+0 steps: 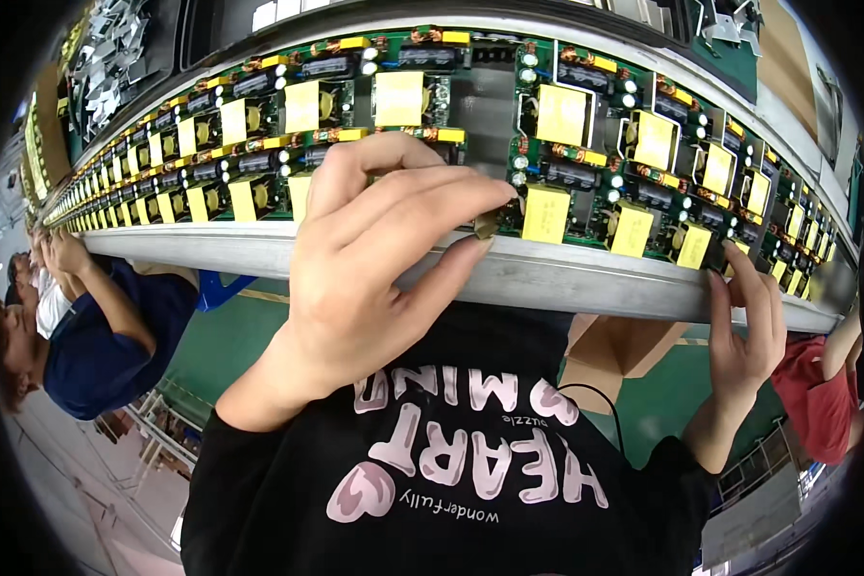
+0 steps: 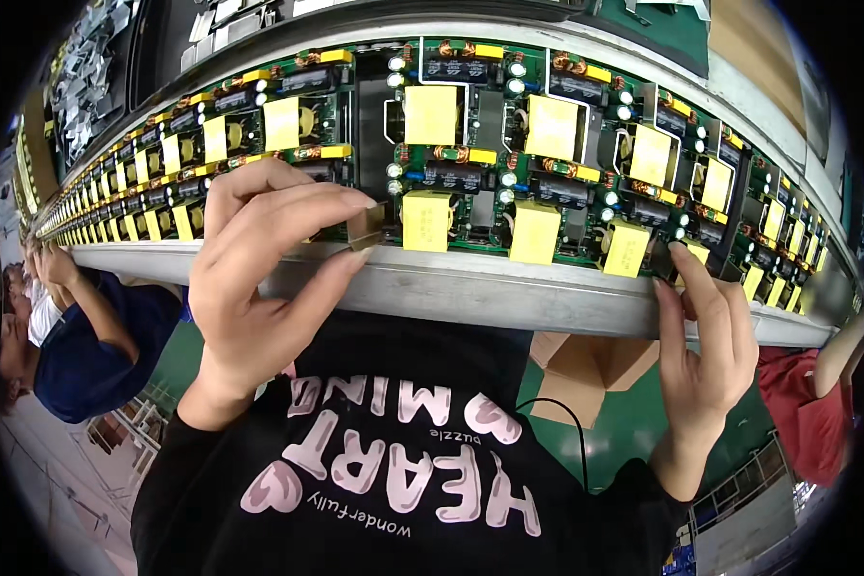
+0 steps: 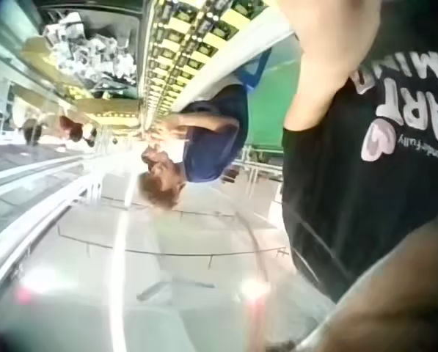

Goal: The person assembles circuit boards on a conveyor line by picking metal heat sink plates from a tray and installing them onto the boards by hand.

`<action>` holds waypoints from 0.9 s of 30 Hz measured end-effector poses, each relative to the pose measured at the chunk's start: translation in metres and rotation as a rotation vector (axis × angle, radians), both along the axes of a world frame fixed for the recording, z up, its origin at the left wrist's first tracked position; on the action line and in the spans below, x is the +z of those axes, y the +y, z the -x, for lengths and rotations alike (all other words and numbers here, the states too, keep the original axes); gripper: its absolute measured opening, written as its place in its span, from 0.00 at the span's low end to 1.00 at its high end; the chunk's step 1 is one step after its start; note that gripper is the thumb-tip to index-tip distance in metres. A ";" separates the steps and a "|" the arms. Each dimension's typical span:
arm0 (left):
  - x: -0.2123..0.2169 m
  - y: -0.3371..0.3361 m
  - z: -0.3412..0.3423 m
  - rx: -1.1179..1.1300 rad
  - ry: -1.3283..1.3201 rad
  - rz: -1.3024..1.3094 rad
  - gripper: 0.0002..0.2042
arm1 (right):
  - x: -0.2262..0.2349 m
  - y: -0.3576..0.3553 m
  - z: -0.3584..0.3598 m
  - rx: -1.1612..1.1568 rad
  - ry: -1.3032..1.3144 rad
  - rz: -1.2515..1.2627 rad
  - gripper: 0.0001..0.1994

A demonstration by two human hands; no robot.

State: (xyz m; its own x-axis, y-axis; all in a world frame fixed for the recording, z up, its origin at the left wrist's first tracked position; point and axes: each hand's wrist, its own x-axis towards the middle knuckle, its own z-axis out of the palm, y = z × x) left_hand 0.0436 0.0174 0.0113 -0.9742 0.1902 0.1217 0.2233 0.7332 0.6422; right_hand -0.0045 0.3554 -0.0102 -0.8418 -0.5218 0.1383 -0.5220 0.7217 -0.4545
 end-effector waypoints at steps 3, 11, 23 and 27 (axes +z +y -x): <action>-0.001 0.003 0.001 0.005 -0.004 0.036 0.20 | 0.000 0.001 0.001 0.001 -0.016 -0.001 0.21; -0.008 0.005 0.000 0.024 0.014 0.044 0.19 | 0.000 0.002 0.001 0.016 -0.026 -0.002 0.23; -0.004 0.011 0.003 -0.004 0.070 0.082 0.18 | 0.003 -0.001 0.000 0.022 -0.036 0.009 0.22; -0.001 0.010 0.003 -0.001 0.089 0.096 0.17 | 0.007 -0.001 -0.002 -0.006 -0.057 -0.024 0.22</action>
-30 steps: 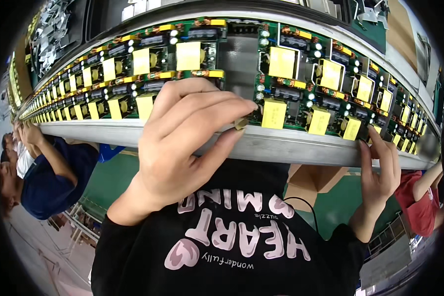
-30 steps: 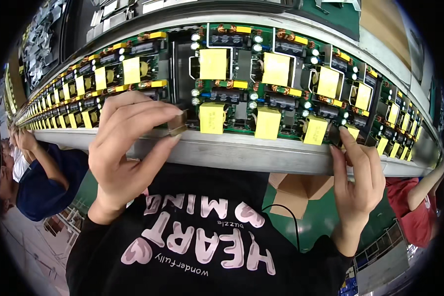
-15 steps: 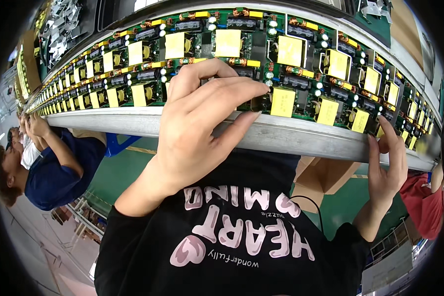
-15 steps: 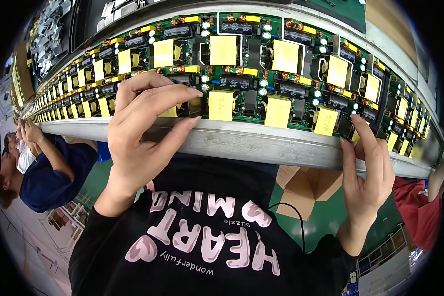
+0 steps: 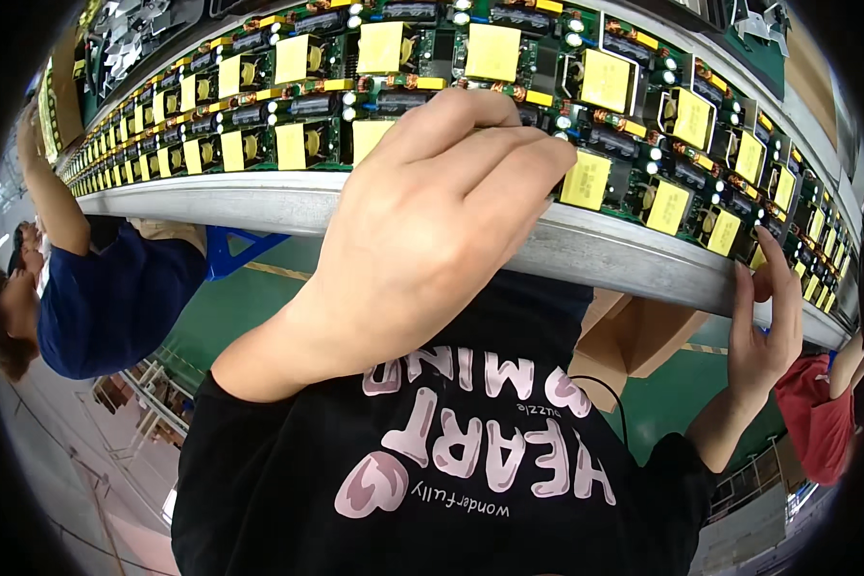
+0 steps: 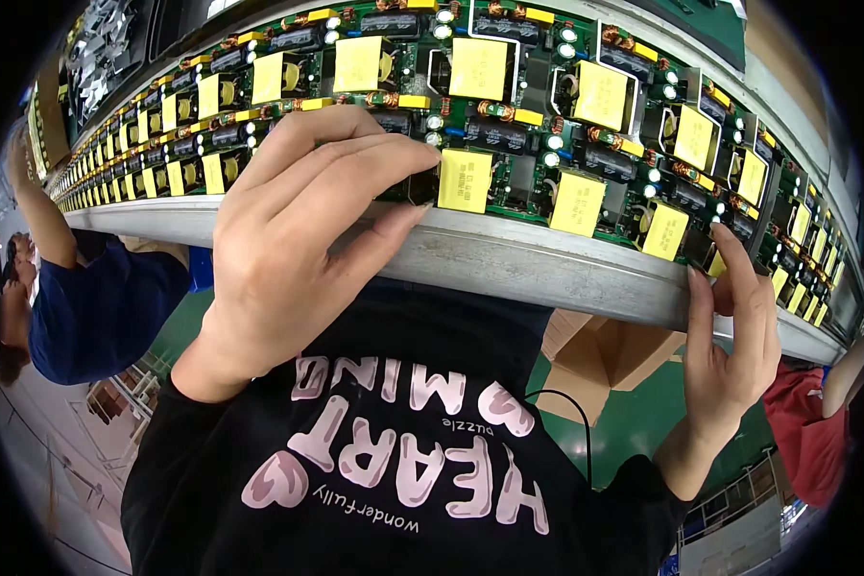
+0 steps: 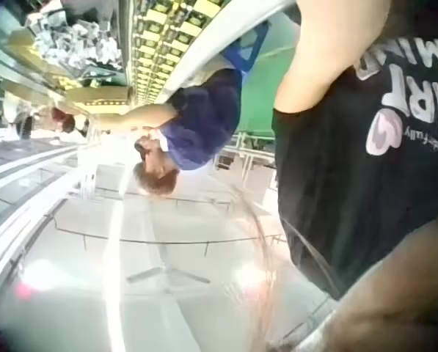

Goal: The person assembles circuit boards on a conveyor line by picking metal heat sink plates from a tray and installing them onto the boards by hand.

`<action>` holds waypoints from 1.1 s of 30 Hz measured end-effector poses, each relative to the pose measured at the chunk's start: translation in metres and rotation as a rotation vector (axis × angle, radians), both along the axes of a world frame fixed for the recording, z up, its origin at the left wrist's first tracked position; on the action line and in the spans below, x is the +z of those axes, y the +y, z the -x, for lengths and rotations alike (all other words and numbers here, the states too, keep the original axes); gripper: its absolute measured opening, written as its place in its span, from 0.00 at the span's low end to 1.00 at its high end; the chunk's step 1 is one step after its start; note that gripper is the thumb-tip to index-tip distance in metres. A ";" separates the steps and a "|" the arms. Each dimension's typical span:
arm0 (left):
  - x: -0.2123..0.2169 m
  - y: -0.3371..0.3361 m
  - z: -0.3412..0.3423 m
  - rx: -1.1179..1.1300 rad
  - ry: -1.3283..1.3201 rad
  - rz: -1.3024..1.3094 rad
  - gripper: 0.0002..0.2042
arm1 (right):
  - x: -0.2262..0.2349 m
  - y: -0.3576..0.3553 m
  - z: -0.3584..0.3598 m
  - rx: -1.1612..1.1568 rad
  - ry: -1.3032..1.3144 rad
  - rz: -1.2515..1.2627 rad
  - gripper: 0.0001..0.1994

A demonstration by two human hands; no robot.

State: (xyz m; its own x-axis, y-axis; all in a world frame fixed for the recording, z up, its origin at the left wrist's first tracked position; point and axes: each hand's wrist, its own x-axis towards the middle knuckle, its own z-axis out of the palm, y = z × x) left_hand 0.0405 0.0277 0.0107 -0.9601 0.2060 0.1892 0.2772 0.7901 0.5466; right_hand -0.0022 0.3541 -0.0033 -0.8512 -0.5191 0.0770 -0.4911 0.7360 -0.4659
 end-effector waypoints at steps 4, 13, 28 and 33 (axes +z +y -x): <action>0.000 -0.005 -0.004 -0.012 0.024 0.021 0.17 | 0.003 -0.004 -0.003 -0.034 -0.019 -0.019 0.22; -0.010 -0.010 -0.011 -0.040 0.107 0.011 0.19 | 0.004 -0.012 -0.008 -0.055 0.005 -0.010 0.21; -0.040 -0.003 -0.007 -0.023 0.201 -0.024 0.20 | 0.002 -0.009 -0.005 -0.056 0.064 0.038 0.21; -0.043 -0.002 -0.007 -0.021 0.240 0.003 0.20 | 0.005 -0.014 -0.002 -0.031 0.106 0.068 0.21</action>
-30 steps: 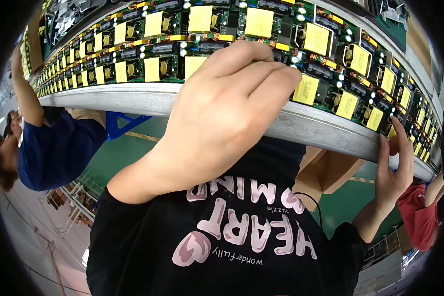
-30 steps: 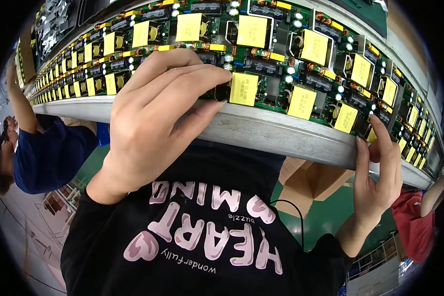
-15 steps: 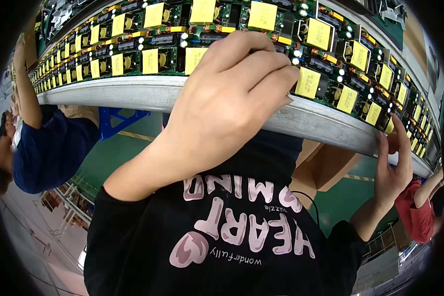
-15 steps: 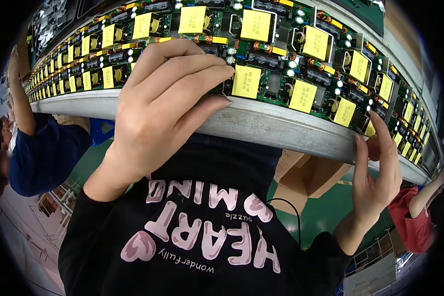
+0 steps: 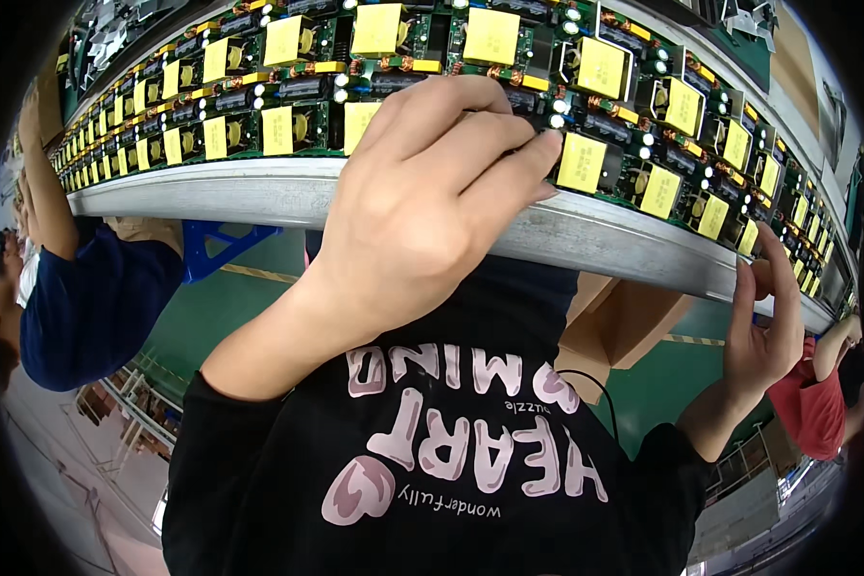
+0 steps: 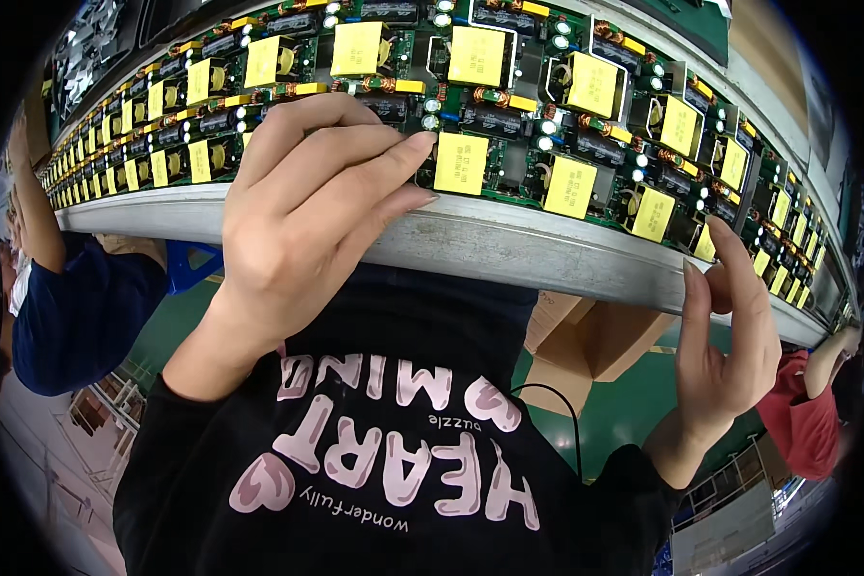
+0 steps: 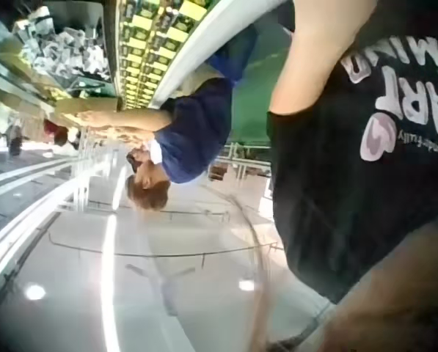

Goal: The person assembles circuit boards on a conveyor line by picking metal heat sink plates from a tray and installing them onto the boards by hand.

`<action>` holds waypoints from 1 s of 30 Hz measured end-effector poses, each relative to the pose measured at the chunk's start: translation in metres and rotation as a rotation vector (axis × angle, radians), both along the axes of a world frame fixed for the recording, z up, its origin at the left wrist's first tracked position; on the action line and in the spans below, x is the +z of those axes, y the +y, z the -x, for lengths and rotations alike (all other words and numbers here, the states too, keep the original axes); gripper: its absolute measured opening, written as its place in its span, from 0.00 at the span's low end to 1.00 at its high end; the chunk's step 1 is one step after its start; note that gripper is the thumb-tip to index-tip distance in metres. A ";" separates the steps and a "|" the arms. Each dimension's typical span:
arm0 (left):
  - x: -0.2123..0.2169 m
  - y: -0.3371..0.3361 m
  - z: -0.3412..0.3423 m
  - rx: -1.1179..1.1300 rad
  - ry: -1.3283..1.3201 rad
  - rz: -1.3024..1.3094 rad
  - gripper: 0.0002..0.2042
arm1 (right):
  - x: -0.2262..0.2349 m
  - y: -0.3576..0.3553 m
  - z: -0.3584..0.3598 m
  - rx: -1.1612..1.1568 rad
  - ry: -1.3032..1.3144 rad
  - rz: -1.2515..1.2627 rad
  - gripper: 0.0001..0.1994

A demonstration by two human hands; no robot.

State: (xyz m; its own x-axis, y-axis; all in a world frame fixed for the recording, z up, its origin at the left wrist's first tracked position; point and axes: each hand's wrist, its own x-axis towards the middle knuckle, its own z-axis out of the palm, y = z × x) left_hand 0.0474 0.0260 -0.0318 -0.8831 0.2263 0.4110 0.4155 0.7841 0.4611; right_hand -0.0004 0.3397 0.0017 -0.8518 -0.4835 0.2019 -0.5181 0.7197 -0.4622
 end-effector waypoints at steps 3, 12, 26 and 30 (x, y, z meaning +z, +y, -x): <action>0.003 0.003 0.000 0.003 0.042 0.050 0.20 | 0.007 -0.001 -0.003 0.015 0.018 0.002 0.20; 0.000 -0.004 -0.003 -0.012 0.049 0.070 0.16 | 0.028 -0.051 0.044 0.213 0.059 0.027 0.15; 0.003 -0.004 -0.002 -0.041 -0.012 0.139 0.19 | 0.025 -0.173 0.165 0.064 -0.222 -0.382 0.06; 0.000 -0.006 -0.002 -0.030 -0.015 0.127 0.21 | 0.010 -0.166 0.167 0.175 -0.055 -0.275 0.05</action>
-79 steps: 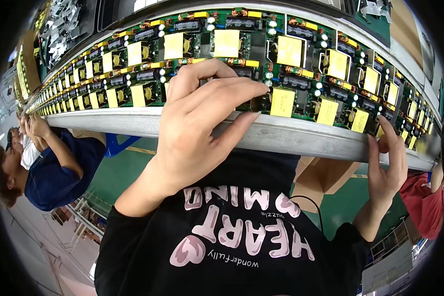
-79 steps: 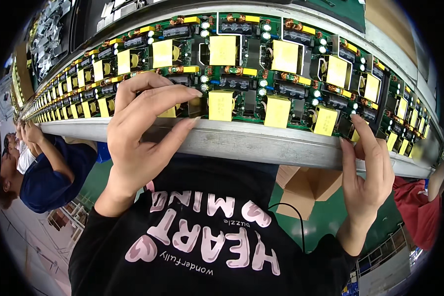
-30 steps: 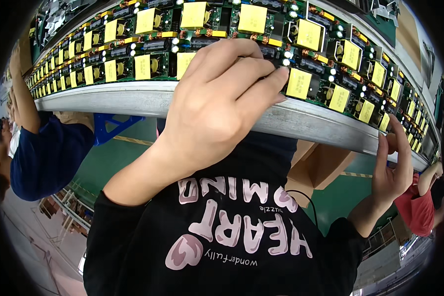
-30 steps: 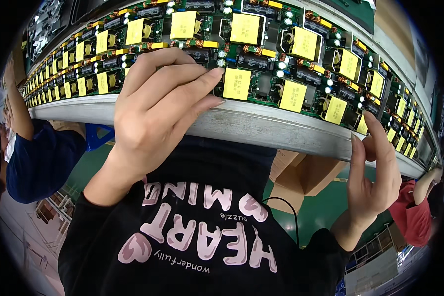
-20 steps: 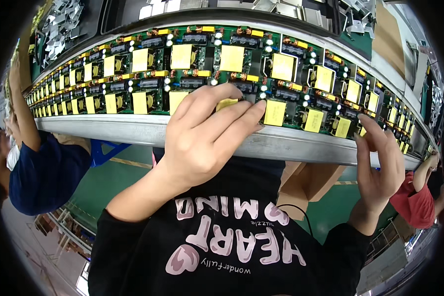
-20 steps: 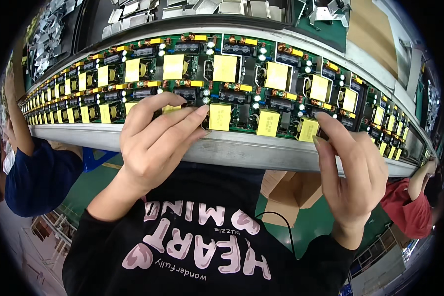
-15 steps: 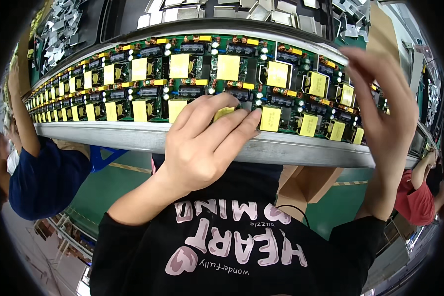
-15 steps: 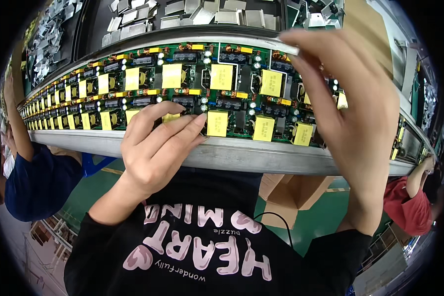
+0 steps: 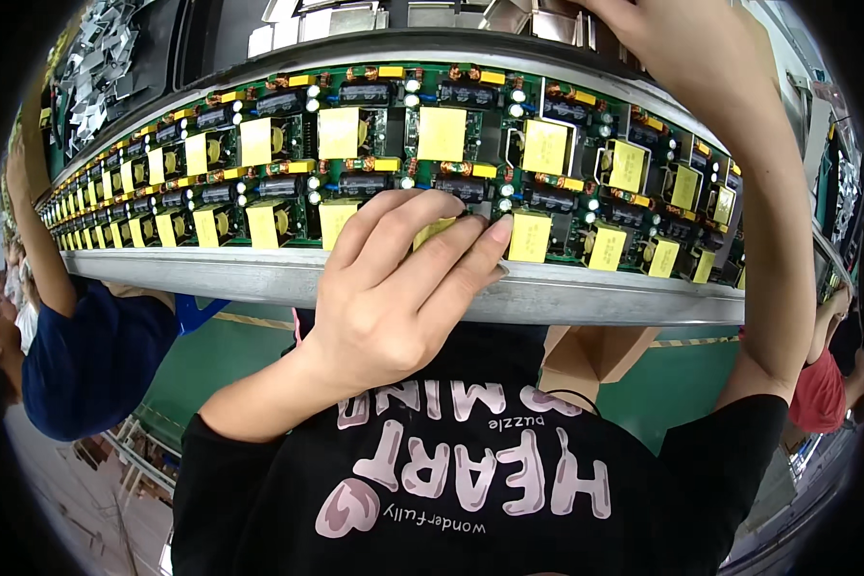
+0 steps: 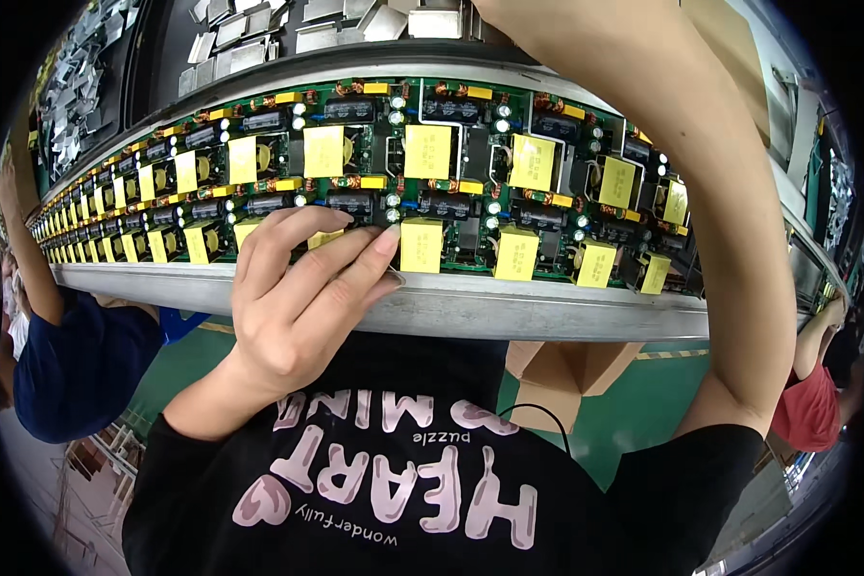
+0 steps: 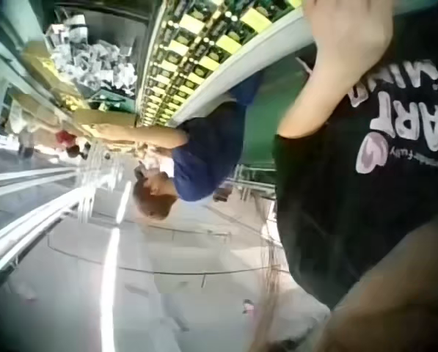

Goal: The person assembles circuit boards on a conveyor line by picking metal heat sink plates from a tray and installing them onto the boards by hand.

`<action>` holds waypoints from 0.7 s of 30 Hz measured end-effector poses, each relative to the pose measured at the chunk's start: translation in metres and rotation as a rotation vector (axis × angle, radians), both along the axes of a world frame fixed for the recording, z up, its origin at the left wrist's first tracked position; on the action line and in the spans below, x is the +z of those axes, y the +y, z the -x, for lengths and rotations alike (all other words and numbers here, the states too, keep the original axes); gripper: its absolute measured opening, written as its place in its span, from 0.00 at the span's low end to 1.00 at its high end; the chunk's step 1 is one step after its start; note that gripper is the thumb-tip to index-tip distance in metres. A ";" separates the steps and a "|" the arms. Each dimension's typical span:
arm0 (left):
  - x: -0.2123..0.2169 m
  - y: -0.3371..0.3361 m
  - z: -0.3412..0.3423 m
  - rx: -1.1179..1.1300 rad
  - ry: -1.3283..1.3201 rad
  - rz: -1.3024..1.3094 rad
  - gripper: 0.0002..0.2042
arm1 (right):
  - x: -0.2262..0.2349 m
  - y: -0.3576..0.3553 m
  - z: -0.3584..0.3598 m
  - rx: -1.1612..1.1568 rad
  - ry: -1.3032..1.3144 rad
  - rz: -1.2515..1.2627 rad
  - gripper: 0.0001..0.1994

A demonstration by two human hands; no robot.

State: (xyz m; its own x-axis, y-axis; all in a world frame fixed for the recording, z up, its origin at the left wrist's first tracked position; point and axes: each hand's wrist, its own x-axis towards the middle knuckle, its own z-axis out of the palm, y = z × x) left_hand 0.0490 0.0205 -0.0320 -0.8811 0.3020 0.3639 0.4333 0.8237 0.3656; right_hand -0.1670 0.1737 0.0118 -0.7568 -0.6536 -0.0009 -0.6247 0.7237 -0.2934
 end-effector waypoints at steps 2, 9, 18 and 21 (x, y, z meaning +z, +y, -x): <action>-0.004 -0.003 0.001 -0.005 0.023 0.027 0.18 | -0.006 0.001 -0.001 0.059 0.058 0.080 0.05; -0.013 0.008 0.001 0.060 0.010 -0.091 0.19 | 0.029 -0.004 -0.027 -0.377 -0.238 0.255 0.04; -0.004 0.012 0.003 0.139 0.049 -0.121 0.17 | 0.008 0.071 -0.051 -0.106 -0.384 0.429 0.09; -0.004 0.012 0.005 0.104 0.071 -0.116 0.14 | 0.008 0.119 -0.056 0.002 -0.432 0.464 0.11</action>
State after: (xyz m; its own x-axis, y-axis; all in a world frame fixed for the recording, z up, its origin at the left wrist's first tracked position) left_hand 0.0443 0.0323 -0.0356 -0.8762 0.1631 0.4535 0.3763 0.8195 0.4322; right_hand -0.1105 0.2925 0.0197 -0.7503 -0.6608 -0.0225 -0.3808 0.4597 -0.8023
